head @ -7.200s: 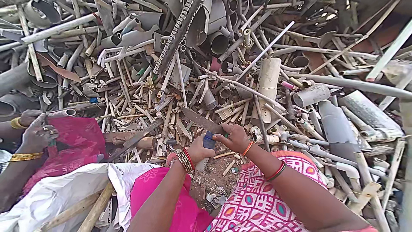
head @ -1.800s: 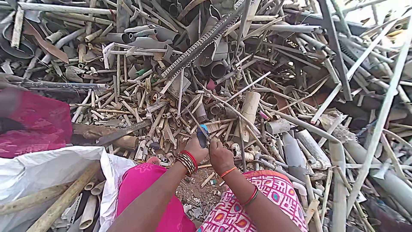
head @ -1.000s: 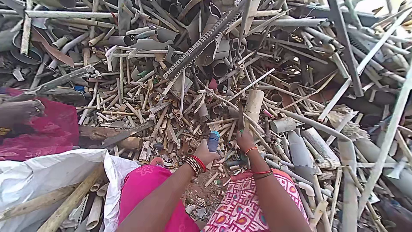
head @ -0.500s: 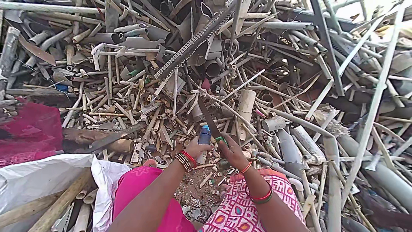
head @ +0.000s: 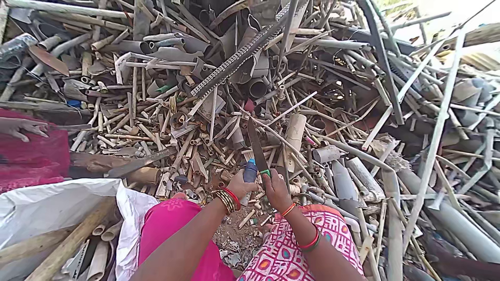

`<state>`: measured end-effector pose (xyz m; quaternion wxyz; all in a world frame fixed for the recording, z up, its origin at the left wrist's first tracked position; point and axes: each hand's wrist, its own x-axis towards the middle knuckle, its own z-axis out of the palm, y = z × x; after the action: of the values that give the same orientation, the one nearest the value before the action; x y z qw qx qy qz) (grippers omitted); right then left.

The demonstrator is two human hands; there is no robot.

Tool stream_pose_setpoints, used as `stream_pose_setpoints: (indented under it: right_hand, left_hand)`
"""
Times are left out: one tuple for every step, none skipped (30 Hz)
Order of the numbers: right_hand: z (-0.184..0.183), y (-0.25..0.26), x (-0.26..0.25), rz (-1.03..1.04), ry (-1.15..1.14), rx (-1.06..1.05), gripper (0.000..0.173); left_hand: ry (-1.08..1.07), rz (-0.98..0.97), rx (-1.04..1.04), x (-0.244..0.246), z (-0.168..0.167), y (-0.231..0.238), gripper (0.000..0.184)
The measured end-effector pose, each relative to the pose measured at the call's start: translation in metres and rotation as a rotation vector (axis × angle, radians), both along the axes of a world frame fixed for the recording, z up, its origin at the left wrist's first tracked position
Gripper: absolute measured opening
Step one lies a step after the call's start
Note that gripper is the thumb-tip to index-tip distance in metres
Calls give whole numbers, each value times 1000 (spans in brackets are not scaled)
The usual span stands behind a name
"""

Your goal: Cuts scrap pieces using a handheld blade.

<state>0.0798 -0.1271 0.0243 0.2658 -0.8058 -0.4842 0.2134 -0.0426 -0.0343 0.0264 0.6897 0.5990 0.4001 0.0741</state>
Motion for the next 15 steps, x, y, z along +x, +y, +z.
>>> stream_pose_setpoints:
  right_hand:
    - [2,-1,-5,-5,-4,-44,41]
    - [5,-2,-9,-11,-10,-95,42]
    - [8,-3,-13,-18,-17,-134,43]
    - [11,-5,-17,-28,-31,-167,43]
    - [14,-7,-21,-41,-43,-203,45]
    - [17,-8,-24,-49,-51,-229,46]
    - [21,-10,-26,-54,-57,-255,47]
    - [23,-10,-27,-55,-60,-280,47]
    - [25,-10,-26,-53,-61,-306,47]
    - [27,-10,-26,-47,-66,-335,46]
    - [28,-9,-26,-40,-64,-370,47]
    - [29,-10,-25,-33,-61,-393,47]
    - [30,-10,-24,-29,-58,-400,48]
    - [31,-10,-24,-27,-52,-400,48]
    - [33,-10,-24,-26,-51,-406,48]
  left_hand:
    - [22,-10,39,-1,-1,-2,66]
    - [51,-20,80,-2,-1,-4,68]
    - [72,-27,119,-2,-2,-5,70]
    - [89,-31,152,-2,-5,-7,72]
    - [101,-34,168,-1,-6,-9,73]
    - [108,-31,172,-1,-8,-12,74]
    - [110,-21,175,0,-8,-15,74]
    - [109,-12,177,2,-9,-17,75]
    - [107,-8,174,2,-10,-18,75]
    - [100,-4,160,3,-11,-19,75]
    - [90,-1,142,3,-12,-20,75]
    - [85,0,129,3,-13,-21,76]
    - [85,-2,124,4,-12,-21,76]
    - [84,-3,117,4,-11,-21,76]
    - [82,3,109,4,-11,-21,76]
